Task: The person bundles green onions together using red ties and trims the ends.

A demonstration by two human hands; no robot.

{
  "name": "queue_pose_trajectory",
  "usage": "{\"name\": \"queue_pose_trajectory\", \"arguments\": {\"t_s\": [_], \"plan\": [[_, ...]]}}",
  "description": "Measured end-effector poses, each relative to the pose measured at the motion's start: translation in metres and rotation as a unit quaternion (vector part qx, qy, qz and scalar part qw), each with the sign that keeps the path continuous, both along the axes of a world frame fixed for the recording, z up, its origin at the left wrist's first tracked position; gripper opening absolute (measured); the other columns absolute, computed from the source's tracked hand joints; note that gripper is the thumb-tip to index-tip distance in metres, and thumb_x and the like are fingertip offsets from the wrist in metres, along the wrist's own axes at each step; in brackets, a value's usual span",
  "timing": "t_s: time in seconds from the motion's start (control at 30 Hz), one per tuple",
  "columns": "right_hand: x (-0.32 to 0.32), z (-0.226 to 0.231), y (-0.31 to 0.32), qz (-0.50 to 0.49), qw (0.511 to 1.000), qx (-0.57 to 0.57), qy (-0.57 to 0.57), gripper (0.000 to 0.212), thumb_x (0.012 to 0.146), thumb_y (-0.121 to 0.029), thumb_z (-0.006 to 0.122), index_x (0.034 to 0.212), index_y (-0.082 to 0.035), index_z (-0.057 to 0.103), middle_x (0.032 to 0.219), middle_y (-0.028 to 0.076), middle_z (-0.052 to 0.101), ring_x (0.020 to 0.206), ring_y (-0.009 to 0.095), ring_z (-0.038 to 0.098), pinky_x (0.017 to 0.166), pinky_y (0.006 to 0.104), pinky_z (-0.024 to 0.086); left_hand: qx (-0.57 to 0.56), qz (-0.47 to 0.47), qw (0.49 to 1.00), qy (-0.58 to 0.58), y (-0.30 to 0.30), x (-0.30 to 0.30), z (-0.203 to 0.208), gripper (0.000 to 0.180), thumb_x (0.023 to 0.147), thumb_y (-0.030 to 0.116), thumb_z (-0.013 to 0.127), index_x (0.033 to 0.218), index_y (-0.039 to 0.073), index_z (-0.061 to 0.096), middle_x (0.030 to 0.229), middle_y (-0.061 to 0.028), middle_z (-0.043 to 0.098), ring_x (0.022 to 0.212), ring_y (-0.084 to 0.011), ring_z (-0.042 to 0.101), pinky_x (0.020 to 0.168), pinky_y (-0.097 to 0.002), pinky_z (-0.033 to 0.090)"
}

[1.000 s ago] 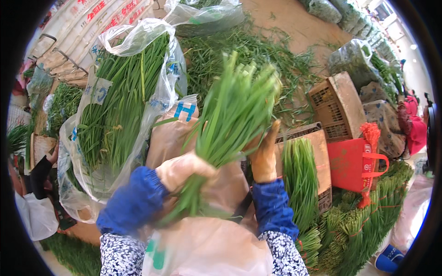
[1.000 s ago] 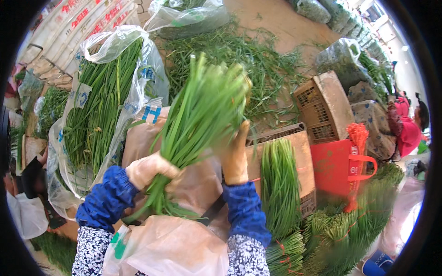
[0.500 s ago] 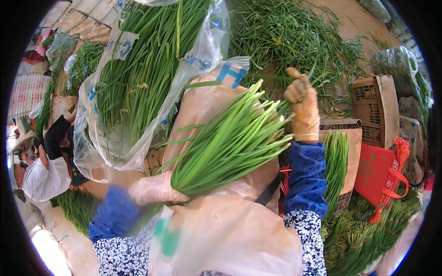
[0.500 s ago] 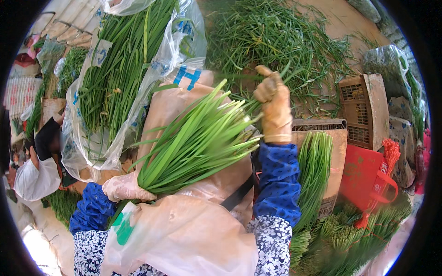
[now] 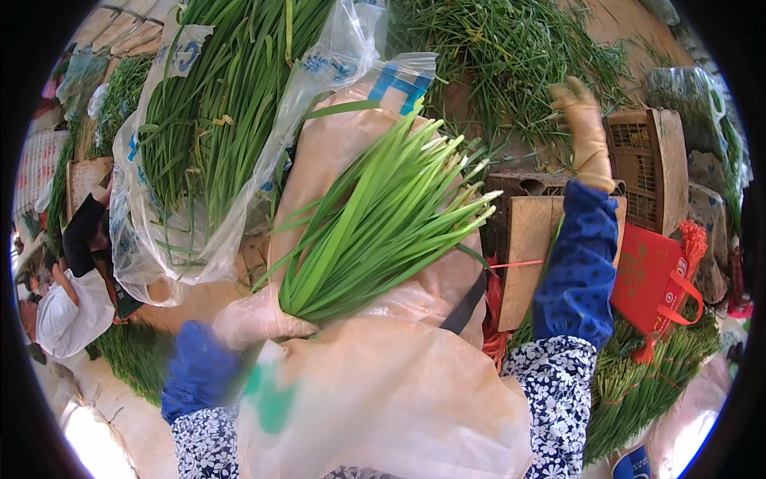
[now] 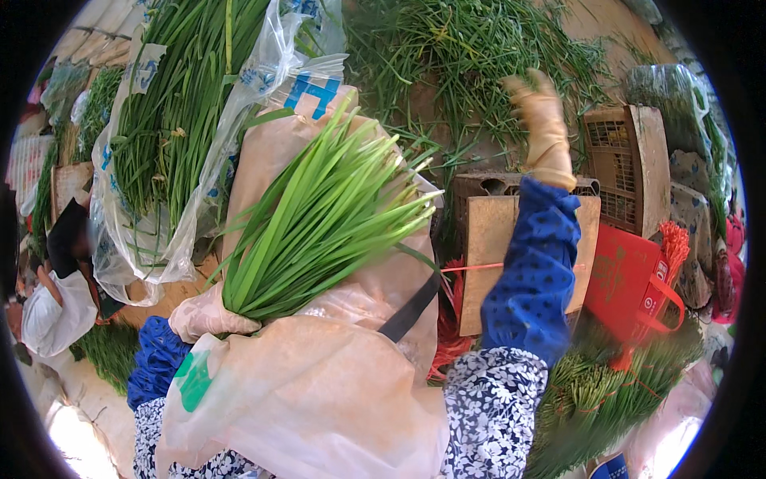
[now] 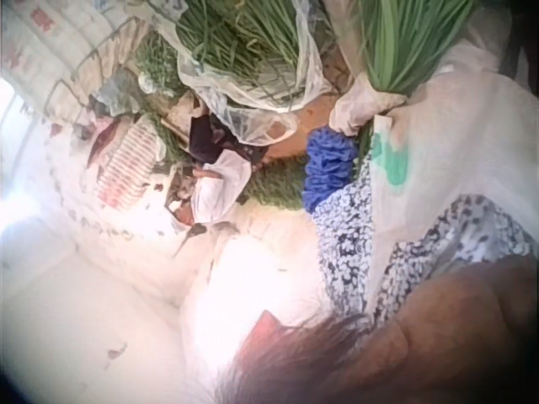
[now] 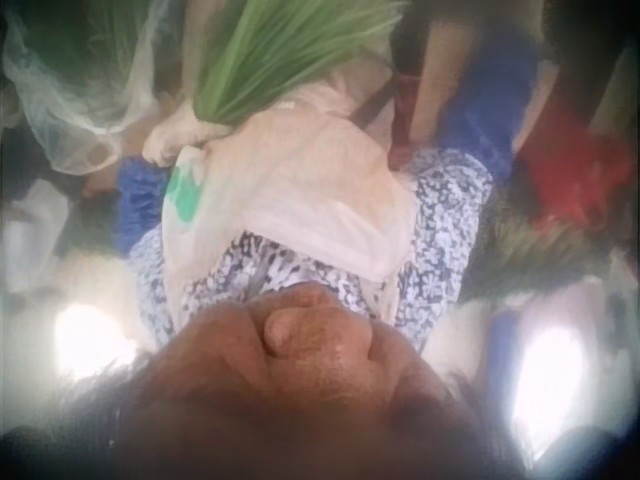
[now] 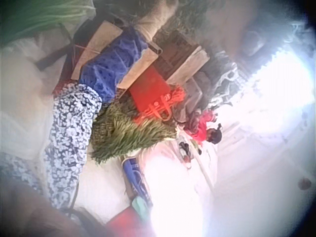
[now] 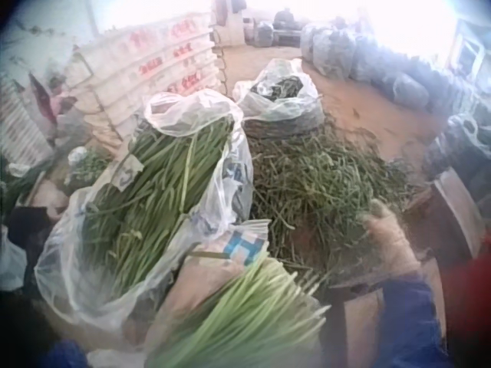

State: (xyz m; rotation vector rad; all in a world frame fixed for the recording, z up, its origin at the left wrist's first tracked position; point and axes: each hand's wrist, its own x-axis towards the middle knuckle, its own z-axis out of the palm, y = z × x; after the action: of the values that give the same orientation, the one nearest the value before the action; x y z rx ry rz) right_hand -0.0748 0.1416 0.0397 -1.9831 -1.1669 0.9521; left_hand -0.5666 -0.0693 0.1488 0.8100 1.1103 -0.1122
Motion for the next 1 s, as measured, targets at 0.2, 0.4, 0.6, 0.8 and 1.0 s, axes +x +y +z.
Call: {"name": "queue_pose_trajectory", "arguments": {"t_s": [0.2, 0.4, 0.6, 0.8, 1.0], "plan": [[-0.107, 0.024, -0.072, 0.354, 0.884, -0.111, 0.284, 0.051, 0.081, -0.028, 0.075, 0.120, 0.002, 0.063, 0.109, 0.010, 0.067, 0.104, 0.020, 0.060, 0.094, 0.0312, 0.045, 0.137, -0.048, 0.989, 0.016, -0.001, -0.001, 0.005, 0.063, 0.075, 0.014, 0.076, 0.132, 0.001, 0.051, 0.110, -0.0059, 0.065, 0.089, -0.0118, 0.061, 0.067, -0.0281, 0.052], [-0.100, 0.062, -0.073, 0.227, 0.920, 0.024, 0.317, 0.022, 0.090, -0.017, 0.066, 0.108, -0.005, 0.070, 0.091, 0.001, 0.071, 0.069, 0.008, 0.058, 0.061, 0.0209, 0.045, 0.079, 0.180, 0.980, -0.007, -0.021, -0.017, 0.007, 0.069, 0.058, 0.003, 0.083, 0.122, 0.003, 0.058, 0.110, -0.0058, 0.066, 0.093, -0.0161, 0.061, 0.079, -0.0341, 0.051], [0.027, 0.039, -0.031, -0.068, 0.967, 0.245, 0.034, 0.038, 0.089, -0.035, 0.070, 0.112, -0.005, 0.069, 0.081, 0.004, 0.069, 0.068, 0.014, 0.061, 0.058, 0.0286, 0.048, -0.016, 0.165, 0.978, -0.125, -0.017, -0.039, -0.019, 0.053, 0.064, 0.017, 0.083, 0.106, -0.005, 0.060, 0.065, -0.0117, 0.062, 0.049, -0.0181, 0.055, 0.039, -0.0287, 0.038], [-0.096, 0.026, -0.092, 0.218, 0.961, 0.129, 0.107, 0.090, 0.074, -0.030, 0.080, 0.149, -0.009, 0.034, 0.149, 0.020, 0.039, 0.140, 0.030, 0.035, 0.115, 0.0402, 0.028, -0.074, 0.266, 0.939, -0.203, -0.036, -0.057, -0.056, 0.050, 0.063, 0.013, 0.082, 0.104, -0.006, 0.059, 0.062, -0.0139, 0.057, 0.043, -0.0184, 0.049, 0.035, -0.0280, 0.031], [-0.176, 0.027, -0.076, 0.351, 0.891, 0.252, -0.142, 0.057, 0.075, -0.010, 0.069, 0.131, -0.015, 0.055, 0.113, 0.017, 0.064, 0.108, 0.038, 0.058, 0.092, 0.0446, 0.047, -0.118, 0.281, 0.889, -0.342, -0.045, -0.070, -0.071, 0.048, 0.064, 0.008, 0.081, 0.103, -0.007, 0.058, 0.066, -0.0146, 0.058, 0.042, -0.0183, 0.047, 0.036, -0.0287, 0.031]]}}
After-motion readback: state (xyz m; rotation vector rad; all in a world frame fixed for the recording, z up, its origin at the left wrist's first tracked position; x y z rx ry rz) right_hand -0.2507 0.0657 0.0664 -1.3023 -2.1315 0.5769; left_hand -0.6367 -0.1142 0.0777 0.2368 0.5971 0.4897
